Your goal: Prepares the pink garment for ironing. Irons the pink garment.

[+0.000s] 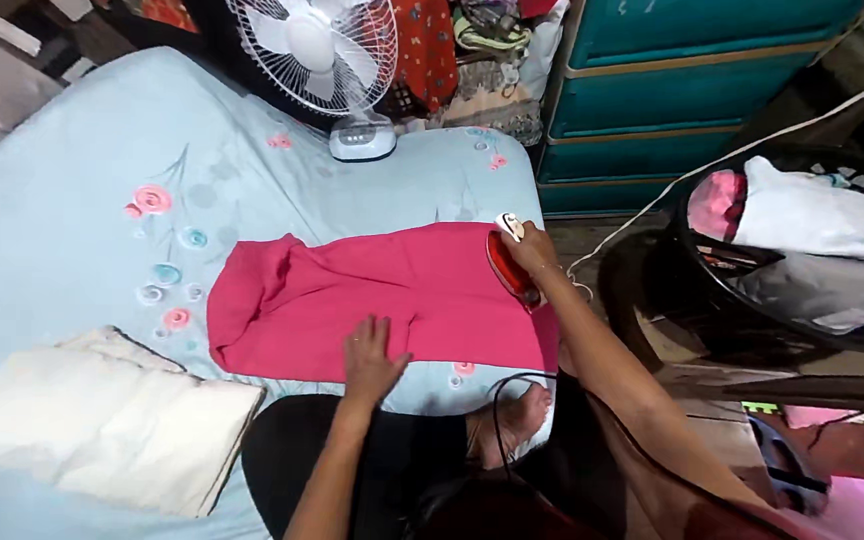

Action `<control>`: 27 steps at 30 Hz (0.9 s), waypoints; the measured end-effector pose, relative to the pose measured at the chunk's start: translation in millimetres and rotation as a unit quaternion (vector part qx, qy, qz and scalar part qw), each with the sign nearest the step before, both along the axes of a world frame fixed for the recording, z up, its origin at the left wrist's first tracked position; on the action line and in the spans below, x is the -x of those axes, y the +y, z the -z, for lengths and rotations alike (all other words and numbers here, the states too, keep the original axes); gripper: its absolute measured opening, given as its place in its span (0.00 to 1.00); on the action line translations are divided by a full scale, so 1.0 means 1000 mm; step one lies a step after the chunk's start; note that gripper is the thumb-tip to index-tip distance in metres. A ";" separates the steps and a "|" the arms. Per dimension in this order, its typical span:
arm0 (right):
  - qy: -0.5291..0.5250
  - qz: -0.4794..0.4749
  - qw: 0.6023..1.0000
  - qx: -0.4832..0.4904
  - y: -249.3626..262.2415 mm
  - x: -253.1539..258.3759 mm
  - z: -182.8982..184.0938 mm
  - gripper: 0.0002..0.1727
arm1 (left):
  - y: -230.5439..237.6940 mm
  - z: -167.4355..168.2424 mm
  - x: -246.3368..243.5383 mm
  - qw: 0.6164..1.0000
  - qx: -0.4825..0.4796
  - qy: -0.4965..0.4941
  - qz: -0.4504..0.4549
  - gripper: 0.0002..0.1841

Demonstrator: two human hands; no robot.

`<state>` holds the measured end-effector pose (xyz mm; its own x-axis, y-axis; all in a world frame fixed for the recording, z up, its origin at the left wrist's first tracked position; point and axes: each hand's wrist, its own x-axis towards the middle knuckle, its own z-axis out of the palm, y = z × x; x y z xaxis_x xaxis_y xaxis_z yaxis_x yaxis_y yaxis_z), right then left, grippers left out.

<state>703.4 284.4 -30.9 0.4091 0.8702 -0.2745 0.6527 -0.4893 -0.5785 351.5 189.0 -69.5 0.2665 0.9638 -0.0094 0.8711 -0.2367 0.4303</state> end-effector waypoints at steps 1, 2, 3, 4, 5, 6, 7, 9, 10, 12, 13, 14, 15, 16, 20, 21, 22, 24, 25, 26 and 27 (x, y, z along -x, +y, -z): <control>0.015 -0.028 0.999 0.003 -0.012 0.006 -0.003 0.33 | 0.000 0.001 -0.012 0.999 0.040 0.022 0.012 0.45; 0.020 -0.065 0.997 0.024 -0.024 0.013 -0.008 0.32 | 0.002 0.001 -0.020 0.995 0.089 0.045 0.017 0.47; 0.022 -0.106 0.993 0.048 -0.036 0.022 -0.014 0.30 | 0.005 -0.001 -0.024 0.989 0.136 0.059 0.016 0.47; 0.019 -0.148 0.987 0.067 -0.047 0.032 -0.020 0.30 | 0.009 -0.002 -0.025 0.984 0.166 0.065 0.015 0.45; 0.011 -0.184 0.980 0.079 -0.053 0.043 -0.025 0.30 | 0.011 -0.003 -0.023 0.982 0.175 0.064 0.015 0.41; 0.002 -0.209 0.974 0.084 -0.057 0.054 -0.027 0.30 | 0.012 -0.004 -0.020 0.982 0.176 0.060 0.018 0.36; -0.008 -0.225 0.971 0.083 -0.057 0.065 -0.026 0.30 | 0.013 -0.005 -0.017 0.982 0.179 0.060 0.021 0.31; -0.023 -0.238 0.968 0.076 -0.044 0.085 -0.024 0.30 | 0.014 -0.013 -0.010 0.979 0.191 0.064 0.021 0.24; -0.025 -0.241 0.968 0.071 -0.033 0.094 -0.022 0.30 | 0.015 -0.022 -0.008 0.976 0.206 0.070 0.011 0.22; -0.035 -0.244 0.967 0.064 -0.012 0.109 -0.018 0.30 | 0.025 -0.045 -0.005 0.965 0.247 0.089 -0.021 0.19; -0.042 -0.248 0.966 0.060 -0.003 0.115 -0.016 0.30 | 0.035 -0.057 -0.003 0.960 0.260 0.094 -0.035 0.19; -0.046 -0.254 0.964 0.057 0.003 0.119 -0.015 0.30 | 0.047 -0.066 0.002 0.960 0.258 0.097 -0.045 0.19; -0.045 -0.261 0.963 0.057 0.005 0.121 -0.015 0.30 | 0.059 -0.071 0.007 0.965 0.240 0.100 -0.044 0.18; -0.041 -0.267 0.961 0.056 0.003 0.120 -0.015 0.29 | 0.073 -0.074 0.011 0.971 0.214 0.103 -0.034 0.17; -0.022 -0.313 0.945 0.095 -0.032 0.105 -0.025 0.31 | 0.125 -0.069 0.001 0.989 0.096 0.103 0.053 0.13; -0.024 -0.336 0.936 0.106 -0.042 0.103 -0.027 0.32 | 0.135 -0.063 -0.004 0.989 0.081 0.101 0.073 0.13; -0.030 -0.361 0.926 0.112 -0.050 0.103 -0.028 0.32 | 0.142 -0.057 -0.009 0.989 0.071 0.095 0.089 0.14; -0.038 -0.390 0.913 0.112 -0.058 0.113 -0.027 0.32 | 0.151 -0.040 -0.014 0.989 0.058 0.073 0.116 0.15; -0.042 -0.396 0.910 0.111 -0.057 0.121 -0.027 0.32 | 0.152 -0.032 -0.015 0.989 0.056 0.065 0.124 0.15; -0.049 -0.403 0.907 0.108 -0.053 0.130 -0.026 0.33 | 0.150 -0.024 -0.012 0.989 0.049 0.054 0.129 0.16; -0.053 -0.412 0.904 0.106 -0.048 0.141 -0.026 0.33 | 0.146 -0.019 -0.005 0.990 0.038 0.040 0.128 0.17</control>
